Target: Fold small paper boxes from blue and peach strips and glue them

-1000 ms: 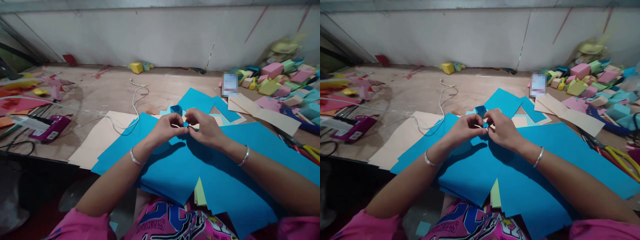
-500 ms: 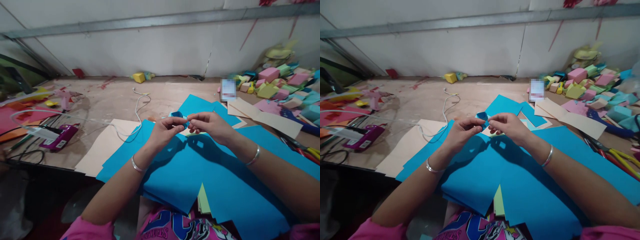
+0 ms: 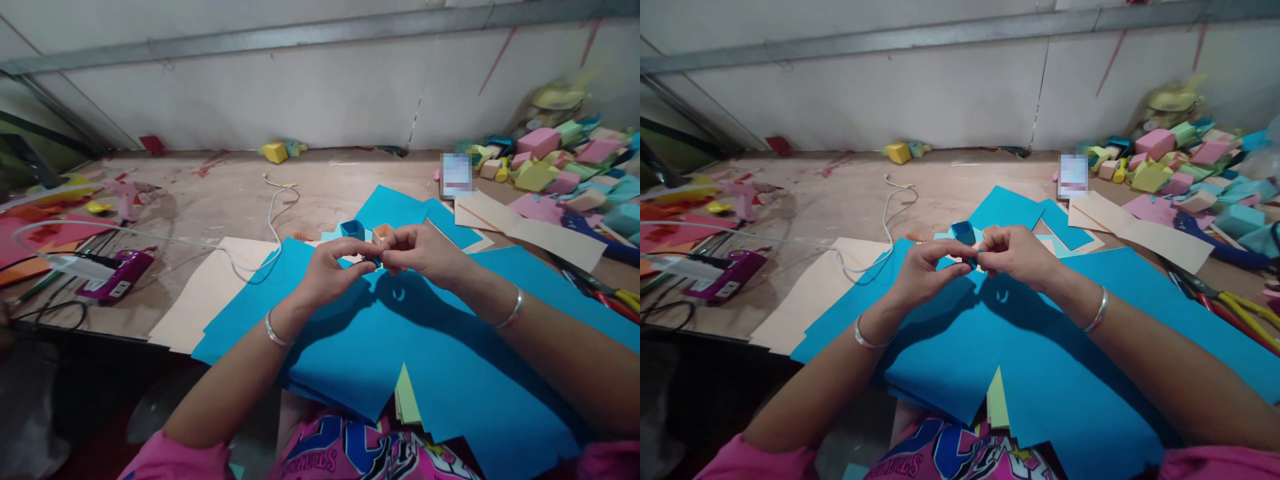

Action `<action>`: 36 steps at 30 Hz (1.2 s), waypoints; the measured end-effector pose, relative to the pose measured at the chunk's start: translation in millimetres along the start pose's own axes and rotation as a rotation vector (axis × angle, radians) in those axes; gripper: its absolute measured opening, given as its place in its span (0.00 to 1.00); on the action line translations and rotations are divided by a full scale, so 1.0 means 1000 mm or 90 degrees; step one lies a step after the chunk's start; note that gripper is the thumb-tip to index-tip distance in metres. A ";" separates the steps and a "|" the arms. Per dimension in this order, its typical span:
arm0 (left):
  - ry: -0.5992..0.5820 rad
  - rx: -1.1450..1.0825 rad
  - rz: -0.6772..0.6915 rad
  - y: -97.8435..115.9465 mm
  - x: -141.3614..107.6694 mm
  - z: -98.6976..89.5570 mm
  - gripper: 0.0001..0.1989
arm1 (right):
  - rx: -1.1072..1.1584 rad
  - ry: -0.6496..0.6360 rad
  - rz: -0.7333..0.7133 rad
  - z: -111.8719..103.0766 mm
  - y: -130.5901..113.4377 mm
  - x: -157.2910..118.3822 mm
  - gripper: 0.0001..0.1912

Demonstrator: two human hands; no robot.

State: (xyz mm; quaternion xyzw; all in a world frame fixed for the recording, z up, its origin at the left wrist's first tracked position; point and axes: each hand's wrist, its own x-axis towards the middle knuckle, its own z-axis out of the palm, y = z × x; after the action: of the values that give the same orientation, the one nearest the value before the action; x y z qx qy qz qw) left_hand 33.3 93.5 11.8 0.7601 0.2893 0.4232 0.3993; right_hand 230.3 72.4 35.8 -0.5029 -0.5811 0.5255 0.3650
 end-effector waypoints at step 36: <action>0.167 0.059 0.024 -0.004 -0.005 0.012 0.11 | -0.570 0.270 -0.563 0.023 0.025 -0.009 0.07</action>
State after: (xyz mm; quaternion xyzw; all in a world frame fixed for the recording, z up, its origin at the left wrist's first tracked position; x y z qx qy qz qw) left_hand 41.5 87.8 2.3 0.7215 0.3437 0.5124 0.3142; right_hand 215.9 56.4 8.7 -0.4128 -0.8107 -0.0763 0.4082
